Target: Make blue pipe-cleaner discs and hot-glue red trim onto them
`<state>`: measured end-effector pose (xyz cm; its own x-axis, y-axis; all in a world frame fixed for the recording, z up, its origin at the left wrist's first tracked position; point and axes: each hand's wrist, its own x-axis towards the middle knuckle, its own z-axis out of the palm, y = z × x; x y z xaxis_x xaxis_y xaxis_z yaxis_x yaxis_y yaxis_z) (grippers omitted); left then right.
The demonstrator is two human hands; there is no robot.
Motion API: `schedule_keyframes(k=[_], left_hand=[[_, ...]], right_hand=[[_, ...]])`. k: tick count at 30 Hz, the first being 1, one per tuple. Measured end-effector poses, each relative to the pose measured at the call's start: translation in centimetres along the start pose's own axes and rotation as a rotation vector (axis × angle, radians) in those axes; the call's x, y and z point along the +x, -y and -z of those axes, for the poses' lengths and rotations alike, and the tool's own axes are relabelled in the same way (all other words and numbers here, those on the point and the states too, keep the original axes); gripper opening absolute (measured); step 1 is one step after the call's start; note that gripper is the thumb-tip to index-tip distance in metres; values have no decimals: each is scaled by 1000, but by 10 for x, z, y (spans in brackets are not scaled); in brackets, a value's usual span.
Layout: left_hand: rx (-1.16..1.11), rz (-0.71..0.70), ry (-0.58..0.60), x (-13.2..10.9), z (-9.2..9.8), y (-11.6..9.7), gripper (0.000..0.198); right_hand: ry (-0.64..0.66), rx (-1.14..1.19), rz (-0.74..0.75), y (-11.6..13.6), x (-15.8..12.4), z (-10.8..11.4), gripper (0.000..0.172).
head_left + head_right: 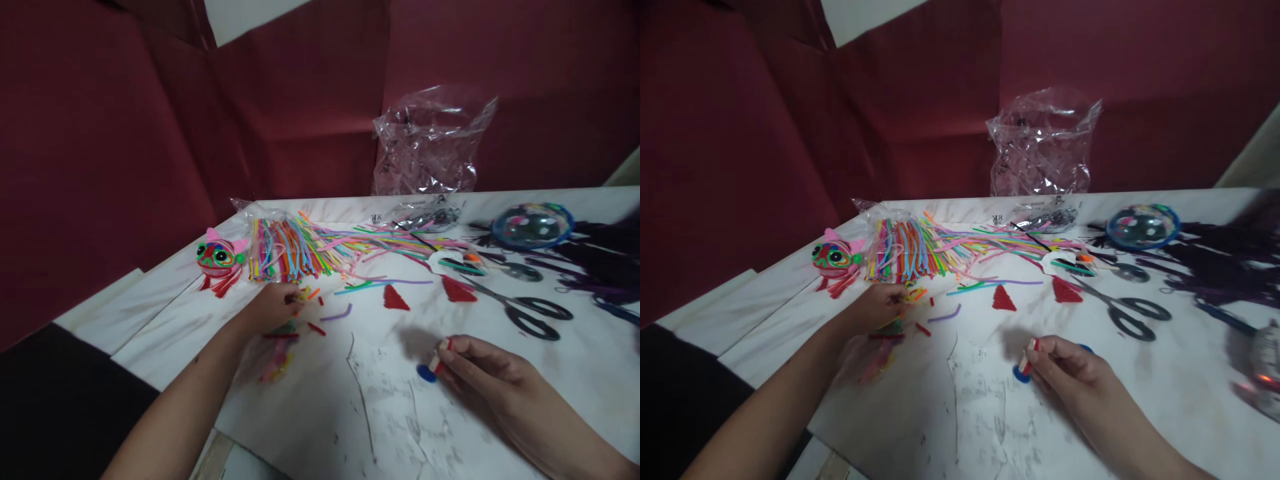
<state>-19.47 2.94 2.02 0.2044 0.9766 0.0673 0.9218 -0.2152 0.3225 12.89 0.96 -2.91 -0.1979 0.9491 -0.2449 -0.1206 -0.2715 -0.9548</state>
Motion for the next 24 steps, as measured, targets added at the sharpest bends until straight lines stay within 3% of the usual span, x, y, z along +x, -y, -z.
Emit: schedule_keyframes(k=[6,19,24], left_hand=[[12,116,-161,-4,13,19,25],[-80,199,-242,-5,13,28,31],[-79,241,-276,-6,16,36,25]], right_hand=[[-14,-24,7,1,0,-2,31],[-24,-44,-11,-1,2,1,27],[-18,-33,-24,-14,7,14,21]])
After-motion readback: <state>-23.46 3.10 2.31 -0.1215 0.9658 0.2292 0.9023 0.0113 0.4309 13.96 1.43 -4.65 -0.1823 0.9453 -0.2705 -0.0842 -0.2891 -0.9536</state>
